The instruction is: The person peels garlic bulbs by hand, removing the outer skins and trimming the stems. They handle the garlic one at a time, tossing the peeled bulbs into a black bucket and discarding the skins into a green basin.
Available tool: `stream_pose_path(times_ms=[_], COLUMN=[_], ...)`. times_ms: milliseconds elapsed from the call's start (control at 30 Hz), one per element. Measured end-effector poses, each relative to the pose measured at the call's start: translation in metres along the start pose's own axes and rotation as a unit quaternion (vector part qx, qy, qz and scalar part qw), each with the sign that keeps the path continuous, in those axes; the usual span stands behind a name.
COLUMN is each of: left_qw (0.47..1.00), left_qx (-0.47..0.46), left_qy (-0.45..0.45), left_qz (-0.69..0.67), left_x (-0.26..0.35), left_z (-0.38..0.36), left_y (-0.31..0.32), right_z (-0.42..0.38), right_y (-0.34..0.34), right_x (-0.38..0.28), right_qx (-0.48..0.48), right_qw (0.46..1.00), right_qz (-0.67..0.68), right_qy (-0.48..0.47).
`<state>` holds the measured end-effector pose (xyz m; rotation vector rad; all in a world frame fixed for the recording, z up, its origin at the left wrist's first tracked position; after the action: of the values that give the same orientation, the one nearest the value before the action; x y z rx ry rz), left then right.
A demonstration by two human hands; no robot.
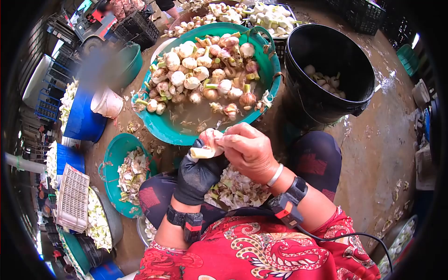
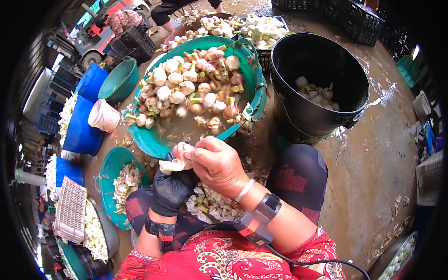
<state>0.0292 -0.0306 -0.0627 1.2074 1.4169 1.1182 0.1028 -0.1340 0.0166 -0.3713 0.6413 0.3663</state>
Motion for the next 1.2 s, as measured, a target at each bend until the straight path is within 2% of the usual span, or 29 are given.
stream_pose_path(times_ms=[33, 67, 100, 133, 167, 200, 233, 300, 333, 367, 400, 433, 467, 500, 533, 567, 633, 667, 700, 733, 767, 833, 933, 967, 1033, 1067, 1133, 1167, 1200], left_qw=[0.999, 0.973, 0.973, 0.997, 0.991, 0.977, 0.976, 0.999, 0.999, 0.978, 0.927, 0.927, 0.918, 0.902, 0.902, 0.828, 0.625, 0.626, 0.891, 0.996, 0.996, 0.985, 0.987, 0.966, 0.928, 0.928, 0.999, 0.999, 0.986], left_qx=[0.014, -0.009, -0.009, -0.035, -0.061, -0.031, -0.031, -0.033, -0.032, -0.093, -0.153, -0.152, -0.082, -0.011, -0.010, -0.017, -0.030, -0.031, -0.037, -0.036, -0.037, -0.023, 0.001, -0.050, 0.006, 0.004, -0.008, -0.009, -0.038], left_qy=[-0.021, -0.096, -0.095, -0.057, -0.019, 0.011, 0.013, -0.011, -0.012, 0.018, 0.047, 0.046, 0.069, 0.090, 0.090, 0.120, 0.172, 0.172, 0.064, -0.055, -0.056, -0.015, -0.026, -0.030, 0.010, 0.012, 0.006, 0.009, 0.020], left_qz=[-0.039, -0.209, -0.210, -0.045, 0.121, 0.212, 0.213, 0.029, 0.029, 0.187, 0.340, 0.340, 0.382, 0.421, 0.421, 0.548, 0.761, 0.760, 0.448, 0.055, 0.054, 0.172, 0.156, 0.251, 0.371, 0.372, 0.041, 0.041, 0.159], left_x=[-0.003, -0.012, -0.010, -0.002, 0.004, 0.003, 0.002, -0.002, -0.001, 0.005, 0.005, 0.005, 0.010, 0.017, 0.017, 0.020, 0.021, 0.021, 0.014, -0.004, -0.006, -0.003, 0.004, -0.002, -0.004, -0.001, 0.004, 0.007, 0.011], left_z=[-0.003, -0.007, -0.010, -0.010, -0.009, -0.010, -0.008, -0.004, -0.001, 0.001, 0.001, 0.000, -0.001, -0.002, -0.002, -0.002, -0.003, -0.002, 0.005, 0.006, 0.005, 0.003, -0.007, -0.008, -0.014, -0.013, -0.011, -0.009, -0.004], left_y=[0.001, 0.008, 0.007, 0.006, 0.008, 0.015, 0.015, 0.012, 0.010, 0.019, 0.029, 0.030, 0.023, 0.015, 0.014, 0.018, 0.026, 0.026, 0.010, 0.003, 0.004, 0.004, -0.009, -0.002, 0.012, 0.013, 0.005, 0.000, 0.002], right_z=[0.001, 0.001, 0.001, -0.009, -0.025, -0.028, -0.027, -0.019, -0.017, -0.014, -0.010, -0.007, -0.008, -0.006, -0.004, -0.005, -0.005, -0.003, -0.004, -0.004, -0.004, -0.003, -0.001, -0.002, -0.009, -0.016, -0.002, 0.002, 0.006], right_y=[-0.001, -0.001, -0.003, -0.002, 0.003, 0.005, 0.007, 0.010, 0.010, 0.010, 0.006, 0.003, 0.006, 0.004, 0.002, 0.002, 0.001, 0.001, 0.001, 0.003, 0.004, 0.004, -0.005, -0.011, -0.011, -0.004, -0.007, -0.006, -0.006], right_x=[0.004, 0.008, 0.017, 0.045, 0.068, 0.074, 0.069, 0.051, 0.045, 0.038, 0.030, 0.023, 0.025, 0.019, 0.008, 0.008, 0.000, -0.005, -0.005, -0.008, -0.010, -0.005, 0.029, 0.047, 0.071, 0.076, 0.039, 0.023, 0.008], right_qx=[-0.019, -0.038, -0.017, -0.004, 0.012, 0.005, 0.004, 0.009, -0.040, -0.063, -0.060, -0.058, -0.058, -0.040, -0.023, -0.022, -0.010, -0.021, -0.022, -0.025, -0.028, -0.021, -0.002, 0.034, 0.017, -0.016, -0.054, -0.071, -0.064], right_qw=[0.999, 0.998, 0.996, 0.976, 0.927, 0.900, 0.900, 0.897, 0.916, 0.935, 0.950, 0.963, 0.963, 0.986, 0.997, 0.997, 0.996, 0.994, 0.994, 0.991, 0.988, 0.989, 0.989, 0.983, 0.961, 0.944, 0.972, 0.983, 0.992], right_qz=[-0.004, -0.007, -0.057, 0.038, 0.132, 0.191, 0.192, 0.266, 0.219, 0.188, 0.164, 0.139, 0.140, 0.063, -0.016, -0.016, -0.077, -0.103, -0.105, -0.129, -0.152, -0.142, -0.121, -0.096, -0.043, 0.069, 0.112, 0.109, 0.083], right_qy=[0.026, 0.051, 0.069, 0.213, 0.350, 0.392, 0.391, 0.354, 0.334, 0.295, 0.259, 0.222, 0.223, 0.148, 0.071, 0.071, 0.037, 0.009, 0.009, -0.004, -0.019, -0.024, 0.086, 0.154, 0.273, 0.322, 0.198, 0.133, 0.074])
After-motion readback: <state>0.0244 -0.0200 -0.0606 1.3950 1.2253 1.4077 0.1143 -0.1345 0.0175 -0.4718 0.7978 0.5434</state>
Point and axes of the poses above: each hand's wrist, its own z-axis towards the middle knuckle, its own y-axis out of the palm, x = y × z, the point moved 8 cm from there along z, towards the middle knuckle, and after that the axes turned 3 degrees about -x, right-handed, at the moved point
